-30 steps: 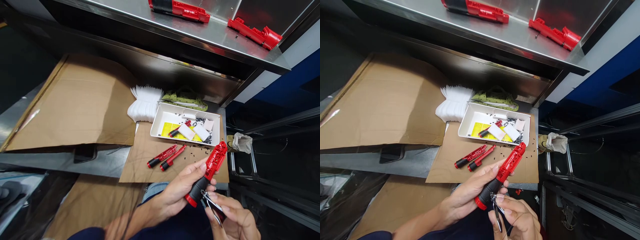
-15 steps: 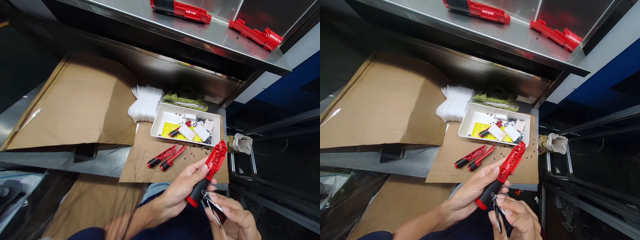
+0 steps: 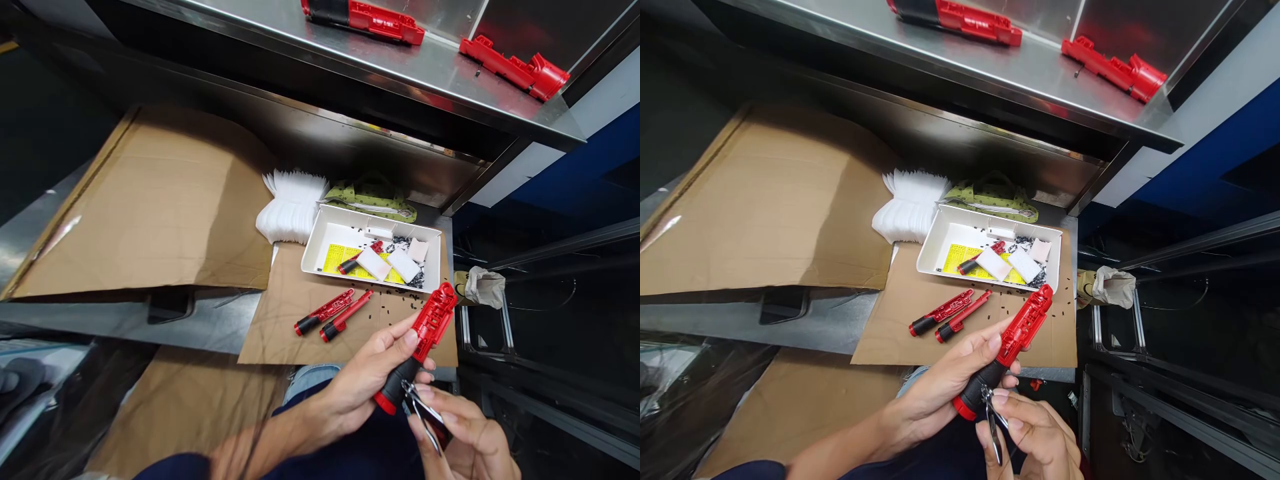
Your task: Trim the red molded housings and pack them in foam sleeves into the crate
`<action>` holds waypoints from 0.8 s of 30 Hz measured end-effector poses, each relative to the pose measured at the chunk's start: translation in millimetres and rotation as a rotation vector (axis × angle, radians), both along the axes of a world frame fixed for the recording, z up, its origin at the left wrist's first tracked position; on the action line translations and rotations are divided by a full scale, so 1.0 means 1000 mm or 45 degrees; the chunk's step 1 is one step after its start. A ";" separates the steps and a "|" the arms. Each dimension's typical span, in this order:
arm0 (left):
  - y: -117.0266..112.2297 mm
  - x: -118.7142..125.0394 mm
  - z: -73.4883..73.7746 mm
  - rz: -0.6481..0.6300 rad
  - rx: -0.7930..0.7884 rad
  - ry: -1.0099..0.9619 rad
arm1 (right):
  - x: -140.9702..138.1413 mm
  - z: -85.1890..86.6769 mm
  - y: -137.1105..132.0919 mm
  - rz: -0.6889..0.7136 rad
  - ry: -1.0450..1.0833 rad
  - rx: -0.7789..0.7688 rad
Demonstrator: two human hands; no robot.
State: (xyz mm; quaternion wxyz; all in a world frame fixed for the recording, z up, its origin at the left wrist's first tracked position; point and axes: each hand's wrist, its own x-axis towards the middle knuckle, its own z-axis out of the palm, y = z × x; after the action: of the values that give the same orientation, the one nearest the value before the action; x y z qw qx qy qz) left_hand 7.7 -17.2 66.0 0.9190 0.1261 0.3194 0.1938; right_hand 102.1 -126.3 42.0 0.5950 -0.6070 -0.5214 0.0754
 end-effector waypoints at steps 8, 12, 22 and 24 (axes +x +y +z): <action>-0.001 -0.001 -0.003 0.006 -0.003 -0.013 | 0.003 -0.002 0.004 0.031 -0.041 0.047; -0.002 0.000 -0.004 0.048 -0.041 -0.071 | 0.017 0.001 0.003 0.100 -0.158 0.129; 0.000 0.000 -0.002 0.113 -0.097 -0.124 | 0.007 -0.005 0.000 0.047 0.002 0.051; 0.000 0.000 -0.001 0.095 -0.087 -0.118 | 0.004 -0.004 0.001 0.021 0.009 0.063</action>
State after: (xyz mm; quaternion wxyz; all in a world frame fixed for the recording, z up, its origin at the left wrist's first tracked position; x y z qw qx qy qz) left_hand 7.6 -17.6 64.6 0.9287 0.0734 0.2876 0.2225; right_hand 106.2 -125.1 37.5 0.6109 -0.5874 -0.5262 0.0695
